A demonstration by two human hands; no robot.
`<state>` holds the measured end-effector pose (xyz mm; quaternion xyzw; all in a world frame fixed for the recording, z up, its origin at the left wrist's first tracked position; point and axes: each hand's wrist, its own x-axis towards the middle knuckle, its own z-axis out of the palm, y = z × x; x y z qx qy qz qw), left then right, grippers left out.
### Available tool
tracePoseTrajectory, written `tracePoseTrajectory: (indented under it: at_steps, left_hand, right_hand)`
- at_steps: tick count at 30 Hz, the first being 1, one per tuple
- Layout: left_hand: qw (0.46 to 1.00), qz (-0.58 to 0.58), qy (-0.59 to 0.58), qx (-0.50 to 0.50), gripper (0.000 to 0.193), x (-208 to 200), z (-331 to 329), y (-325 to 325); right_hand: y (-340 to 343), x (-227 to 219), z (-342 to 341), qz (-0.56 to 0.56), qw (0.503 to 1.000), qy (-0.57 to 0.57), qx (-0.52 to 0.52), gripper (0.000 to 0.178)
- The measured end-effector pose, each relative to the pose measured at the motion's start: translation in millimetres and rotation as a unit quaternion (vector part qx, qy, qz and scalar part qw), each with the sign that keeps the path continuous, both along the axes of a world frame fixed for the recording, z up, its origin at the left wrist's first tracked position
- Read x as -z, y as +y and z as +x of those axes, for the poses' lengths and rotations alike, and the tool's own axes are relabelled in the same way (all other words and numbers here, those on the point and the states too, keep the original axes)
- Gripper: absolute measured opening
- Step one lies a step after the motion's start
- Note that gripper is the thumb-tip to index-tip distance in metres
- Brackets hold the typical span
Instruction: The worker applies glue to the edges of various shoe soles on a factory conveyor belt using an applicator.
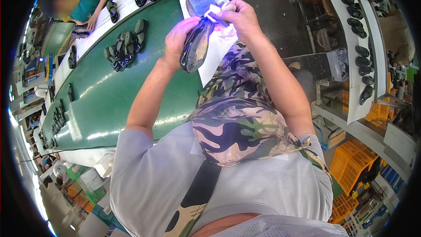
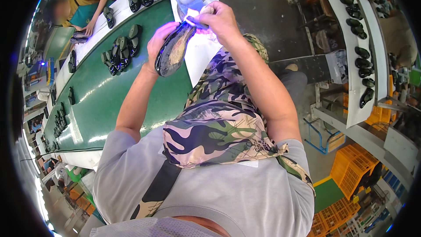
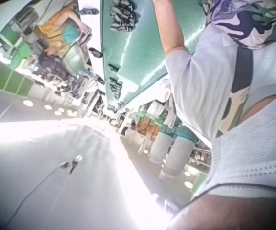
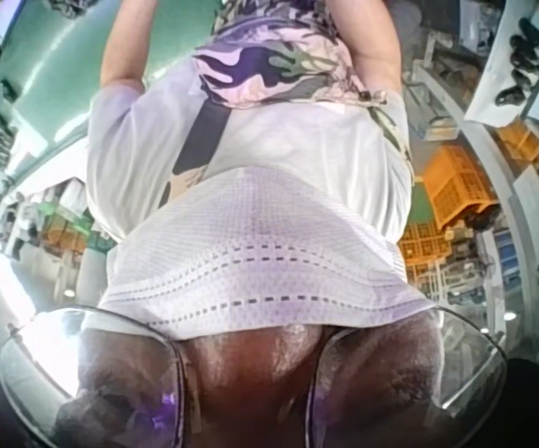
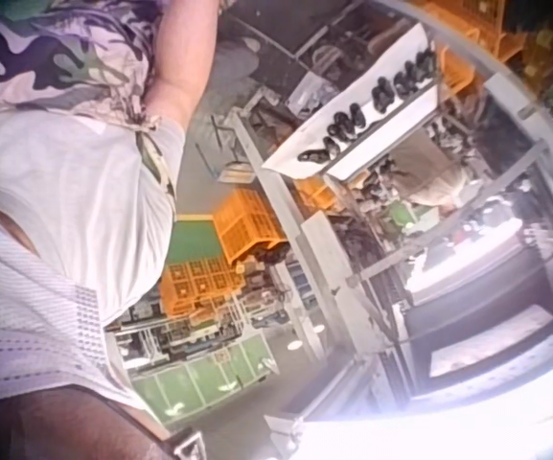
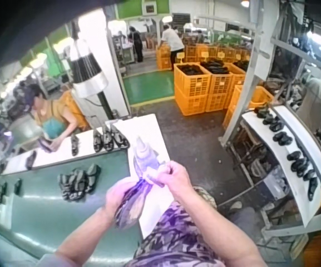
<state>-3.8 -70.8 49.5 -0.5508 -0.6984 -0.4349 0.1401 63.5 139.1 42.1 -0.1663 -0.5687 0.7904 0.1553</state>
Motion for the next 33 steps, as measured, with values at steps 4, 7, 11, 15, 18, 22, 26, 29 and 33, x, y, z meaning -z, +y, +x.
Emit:
tracePoseTrajectory:
  at_steps: [4,7,11,15,18,22,26,29,33]
  left_hand:
    - [0.999,-0.04,-0.01,-0.012,0.054,6,-2,3]
    - [0.998,-0.054,-0.043,-0.004,0.057,7,0,6]
    - [0.995,-0.081,-0.051,-0.024,0.053,6,4,7]
    - [0.963,-0.218,-0.154,-0.045,0.056,5,5,5]
    - [0.927,-0.294,-0.234,-0.02,0.051,-1,1,4]
    - [0.879,-0.359,-0.313,0.039,0.051,-6,-7,0]
    - [0.855,-0.373,-0.354,0.067,0.052,1,-12,-7]
    - [0.806,-0.364,-0.458,0.092,0.056,0,-12,-8]
    - [0.745,-0.316,-0.569,0.146,0.061,-2,-13,-12]
  right_hand:
    - [-7,-12,13,-0.083,0.995,0.007,-0.046,0.019]
    - [-5,-24,19,-0.057,0.996,0.022,-0.057,0.019]
    - [-2,-42,28,0.072,0.994,0.03,-0.083,0.017]
    - [-4,-55,27,0.12,0.99,0.053,-0.057,0.019]
    - [-3,-63,29,0.154,0.986,0.034,-0.045,0.021]
    - [3,-48,20,0.254,0.966,0.054,-0.004,0.02]
    - [3,-39,14,0.272,0.96,0.069,0.008,0.018]
    - [5,-32,13,0.286,0.954,0.091,-0.008,0.018]
    - [-2,-35,16,0.306,0.947,0.091,-0.028,0.017]
